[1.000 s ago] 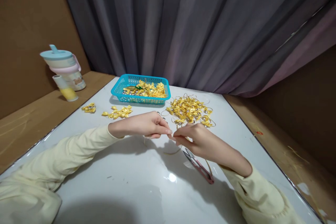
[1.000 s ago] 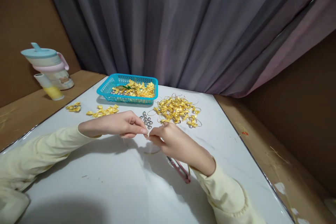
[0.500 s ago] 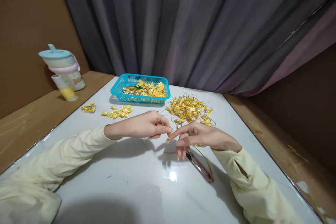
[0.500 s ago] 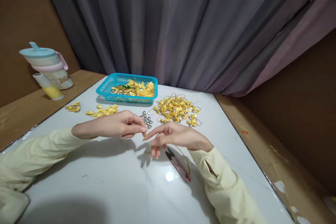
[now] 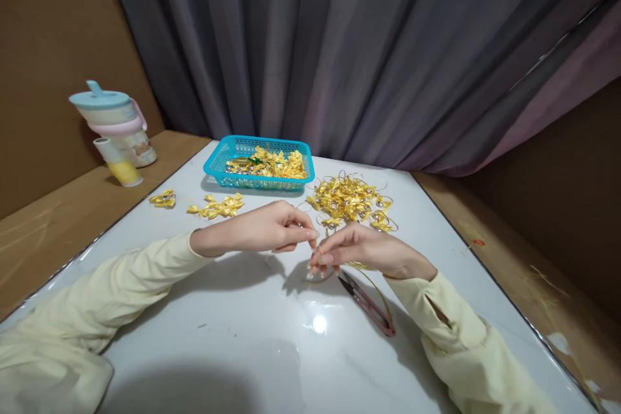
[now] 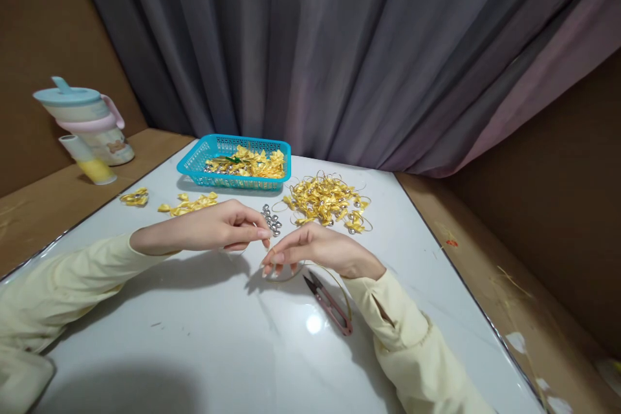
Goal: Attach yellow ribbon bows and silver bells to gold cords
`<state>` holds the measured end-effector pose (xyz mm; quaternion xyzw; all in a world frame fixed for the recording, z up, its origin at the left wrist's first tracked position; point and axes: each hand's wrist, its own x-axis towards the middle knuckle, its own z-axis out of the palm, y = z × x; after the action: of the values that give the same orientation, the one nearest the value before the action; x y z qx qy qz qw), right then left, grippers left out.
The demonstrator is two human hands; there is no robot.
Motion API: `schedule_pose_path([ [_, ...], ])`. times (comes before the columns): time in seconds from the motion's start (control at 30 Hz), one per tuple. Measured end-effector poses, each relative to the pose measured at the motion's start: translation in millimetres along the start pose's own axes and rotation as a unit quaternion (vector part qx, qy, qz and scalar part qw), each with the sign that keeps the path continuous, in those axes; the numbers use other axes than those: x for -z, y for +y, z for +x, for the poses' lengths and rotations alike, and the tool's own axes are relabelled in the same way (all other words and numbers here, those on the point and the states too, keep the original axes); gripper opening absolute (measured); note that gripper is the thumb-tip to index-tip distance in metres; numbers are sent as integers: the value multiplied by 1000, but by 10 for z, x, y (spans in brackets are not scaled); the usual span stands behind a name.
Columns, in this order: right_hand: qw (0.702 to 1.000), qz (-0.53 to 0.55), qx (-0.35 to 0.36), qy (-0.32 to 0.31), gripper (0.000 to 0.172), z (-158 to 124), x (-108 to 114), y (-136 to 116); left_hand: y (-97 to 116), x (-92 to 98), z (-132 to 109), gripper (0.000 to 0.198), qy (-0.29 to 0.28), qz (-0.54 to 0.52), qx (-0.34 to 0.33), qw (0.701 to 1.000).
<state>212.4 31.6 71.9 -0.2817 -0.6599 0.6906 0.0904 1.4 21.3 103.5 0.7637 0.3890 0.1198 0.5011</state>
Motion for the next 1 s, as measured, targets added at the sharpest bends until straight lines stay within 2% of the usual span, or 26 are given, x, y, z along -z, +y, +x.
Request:
schedule_pose_path([
  [0.23, 999, 32, 1, -4, 22, -15, 25, 21, 34, 36, -21, 28, 19, -4, -2, 1000],
  [0.5, 1000, 20, -19, -7, 22, -32, 20, -25, 36, 55, -29, 28, 24, 16, -7, 1000],
  [0.67, 999, 17, -29, -8, 20, -24, 17, -19, 53, 71, -44, 26, 47, 43, -20, 998],
  [1.0, 999, -1, -29, -16, 19, -28, 41, 10, 25, 80, -46, 27, 51, 37, -21, 998],
])
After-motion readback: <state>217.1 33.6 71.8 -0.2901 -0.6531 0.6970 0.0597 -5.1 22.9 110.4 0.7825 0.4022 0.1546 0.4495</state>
